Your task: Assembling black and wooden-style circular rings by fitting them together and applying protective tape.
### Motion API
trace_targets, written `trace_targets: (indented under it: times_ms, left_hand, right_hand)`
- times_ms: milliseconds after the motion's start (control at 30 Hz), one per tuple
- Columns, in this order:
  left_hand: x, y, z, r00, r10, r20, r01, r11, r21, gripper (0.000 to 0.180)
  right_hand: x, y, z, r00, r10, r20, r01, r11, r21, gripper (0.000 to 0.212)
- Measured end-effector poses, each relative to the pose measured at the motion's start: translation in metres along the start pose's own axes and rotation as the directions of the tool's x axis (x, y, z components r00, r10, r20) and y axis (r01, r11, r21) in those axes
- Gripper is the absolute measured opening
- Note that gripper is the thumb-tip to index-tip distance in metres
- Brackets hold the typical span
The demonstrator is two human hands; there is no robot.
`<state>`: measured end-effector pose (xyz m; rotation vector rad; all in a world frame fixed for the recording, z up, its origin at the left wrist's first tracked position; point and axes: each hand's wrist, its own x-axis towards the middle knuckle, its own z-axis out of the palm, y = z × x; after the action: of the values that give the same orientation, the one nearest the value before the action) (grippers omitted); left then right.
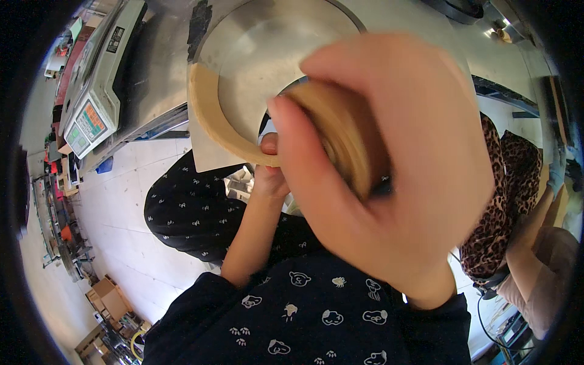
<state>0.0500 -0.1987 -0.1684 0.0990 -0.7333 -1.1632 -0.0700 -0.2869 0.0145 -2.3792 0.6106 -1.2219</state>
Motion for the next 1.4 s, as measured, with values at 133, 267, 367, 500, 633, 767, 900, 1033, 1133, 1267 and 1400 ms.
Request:
trace_targets:
  times_ms: [133, 267, 367, 500, 633, 767, 900, 1033, 1133, 1267, 1400]
  left_hand:
    - [-0.005, 0.005, -0.006, 0.998, -0.054, -0.037, 0.055, 0.998, 0.008, 0.030]
    - [0.012, 0.010, 0.004, 0.967, -0.192, -0.166, 0.148, 0.958, -0.245, 0.046]
    - [0.035, 0.005, 0.017, 0.940, -0.200, -0.276, 0.120, 0.952, -0.281, 0.056]
    - [0.043, 0.007, 0.014, 0.901, -0.253, -0.352, 0.246, 0.967, -0.067, 0.064]
    - [0.035, -0.002, 0.005, 0.903, -0.228, -0.365, 0.195, 0.973, -0.126, 0.065]
    - [0.009, -0.032, -0.013, 0.919, -0.188, -0.348, 0.134, 0.976, -0.172, 0.069]
    - [-0.030, -0.058, 0.001, 0.856, -0.363, -0.367, 0.205, 0.891, -0.404, 0.067]
    - [-0.039, -0.066, 0.017, 0.811, -0.452, -0.371, 0.302, 0.867, -0.396, 0.073]
    - [-0.030, -0.057, 0.012, 0.836, -0.447, -0.320, 0.378, 0.890, -0.255, 0.078]
    - [0.003, -0.035, 0.030, 0.976, -0.046, -0.212, 0.065, 0.994, 0.087, 0.066]
    - [0.011, -0.027, 0.024, 0.989, 0.125, -0.081, -0.112, 0.982, 0.151, 0.043]
  right_hand:
    - [0.012, 0.008, 0.022, 0.981, 0.087, 0.175, -0.059, 0.985, -0.162, 0.014]
    - [0.017, 0.009, 0.026, 0.931, -0.005, 0.364, 0.113, 0.955, -0.276, 0.011]
    - [0.017, 0.014, 0.030, 0.904, 0.009, 0.427, 0.143, 0.936, -0.322, 0.012]
    - [0.020, 0.017, 0.034, 0.904, -0.036, 0.425, 0.209, 0.906, -0.367, 0.013]
    - [0.023, 0.015, 0.021, 0.958, -0.135, 0.252, 0.211, 0.928, -0.306, 0.012]
    - [-0.014, 0.019, -0.013, 0.995, -0.003, 0.105, 0.008, 0.999, -0.045, 0.014]
    - [-0.094, 0.038, -0.008, 0.979, 0.145, 0.146, -0.148, 0.989, 0.010, 0.042]
    - [-0.120, 0.044, 0.013, 0.948, 0.258, 0.188, -0.259, 0.966, -0.021, 0.039]
    - [-0.128, 0.047, 0.010, 0.947, 0.284, 0.147, -0.294, 0.955, 0.048, 0.033]
    - [-0.121, 0.032, -0.016, 0.961, 0.179, 0.209, -0.183, 0.983, 0.003, 0.033]
    - [-0.122, 0.011, -0.039, 0.974, 0.067, 0.215, -0.068, 0.998, 0.000, 0.038]
